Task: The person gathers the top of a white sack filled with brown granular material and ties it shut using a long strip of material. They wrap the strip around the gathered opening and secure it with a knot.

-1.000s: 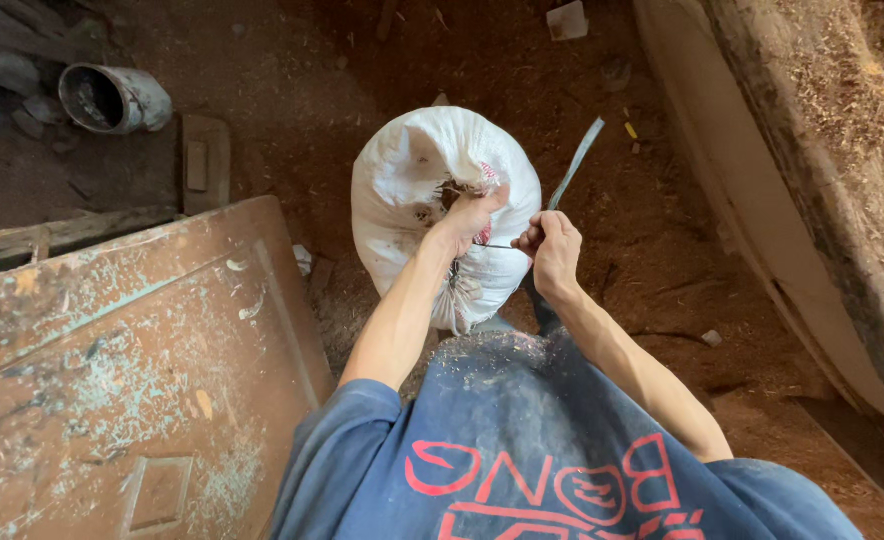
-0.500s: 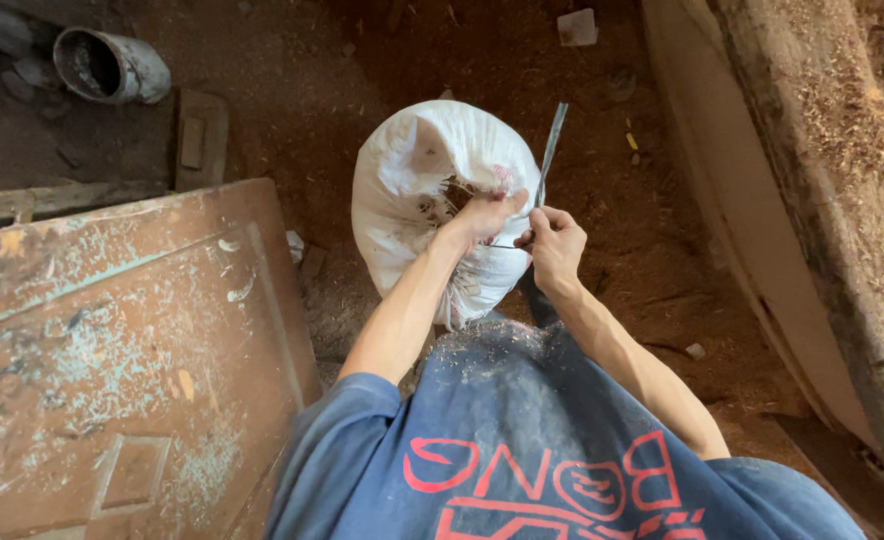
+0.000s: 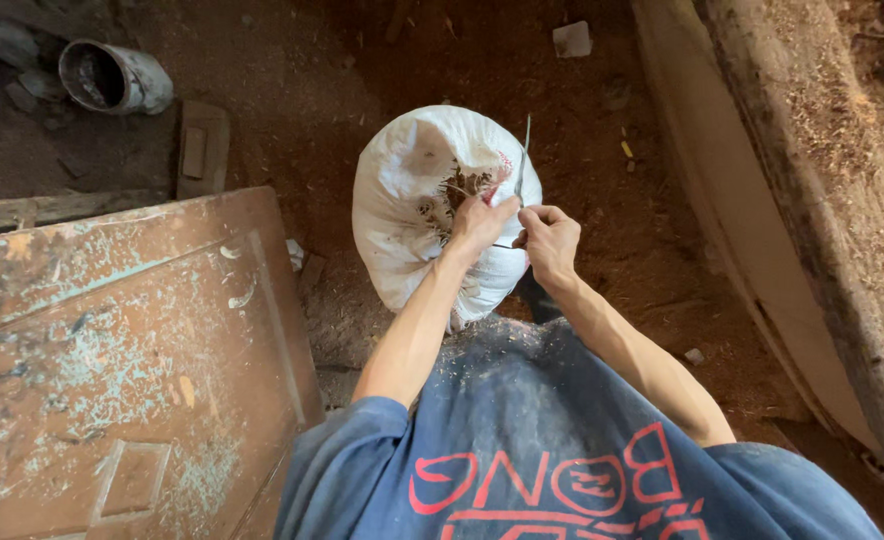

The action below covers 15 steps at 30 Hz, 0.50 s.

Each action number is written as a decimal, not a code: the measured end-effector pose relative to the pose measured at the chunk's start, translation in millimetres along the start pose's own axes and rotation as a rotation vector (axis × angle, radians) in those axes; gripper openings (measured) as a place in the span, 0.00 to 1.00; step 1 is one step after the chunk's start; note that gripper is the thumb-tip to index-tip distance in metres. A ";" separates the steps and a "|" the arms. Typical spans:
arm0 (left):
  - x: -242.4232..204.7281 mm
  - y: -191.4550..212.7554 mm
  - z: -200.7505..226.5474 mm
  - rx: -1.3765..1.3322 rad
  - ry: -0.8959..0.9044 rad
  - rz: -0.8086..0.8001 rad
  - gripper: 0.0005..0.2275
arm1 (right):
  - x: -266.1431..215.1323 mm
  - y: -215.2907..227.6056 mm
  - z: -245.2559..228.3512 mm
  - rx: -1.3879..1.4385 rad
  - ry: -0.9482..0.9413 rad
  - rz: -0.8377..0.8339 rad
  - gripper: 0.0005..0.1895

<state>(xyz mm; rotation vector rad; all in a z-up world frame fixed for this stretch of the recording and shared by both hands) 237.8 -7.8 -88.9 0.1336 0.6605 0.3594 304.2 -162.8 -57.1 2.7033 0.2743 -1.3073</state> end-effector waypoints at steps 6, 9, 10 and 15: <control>-28.1 26.4 44.1 0.189 -0.492 0.344 0.19 | 2.4 -14.4 -6.1 -0.201 -0.028 -0.027 0.08; -38.6 24.7 41.8 0.310 -0.552 0.461 0.21 | 5.1 -24.9 -2.9 -0.299 -0.057 -0.121 0.09; -35.2 19.9 31.3 0.294 -0.479 0.426 0.22 | 5.4 -30.3 -2.8 -0.295 -0.059 -0.187 0.10; -36.4 4.4 4.0 0.327 -0.325 0.332 0.27 | 1.5 -40.4 16.2 -0.242 -0.292 -0.418 0.13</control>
Point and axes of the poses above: each hand's wrist, its own x-axis towards the middle knuckle, its own y-axis out of the back of the hand, z = x × y, the point moved 10 cm from there along x, towards the middle knuckle, and after that the axes turned 15 degrees about -y, right-handed, at the moved point
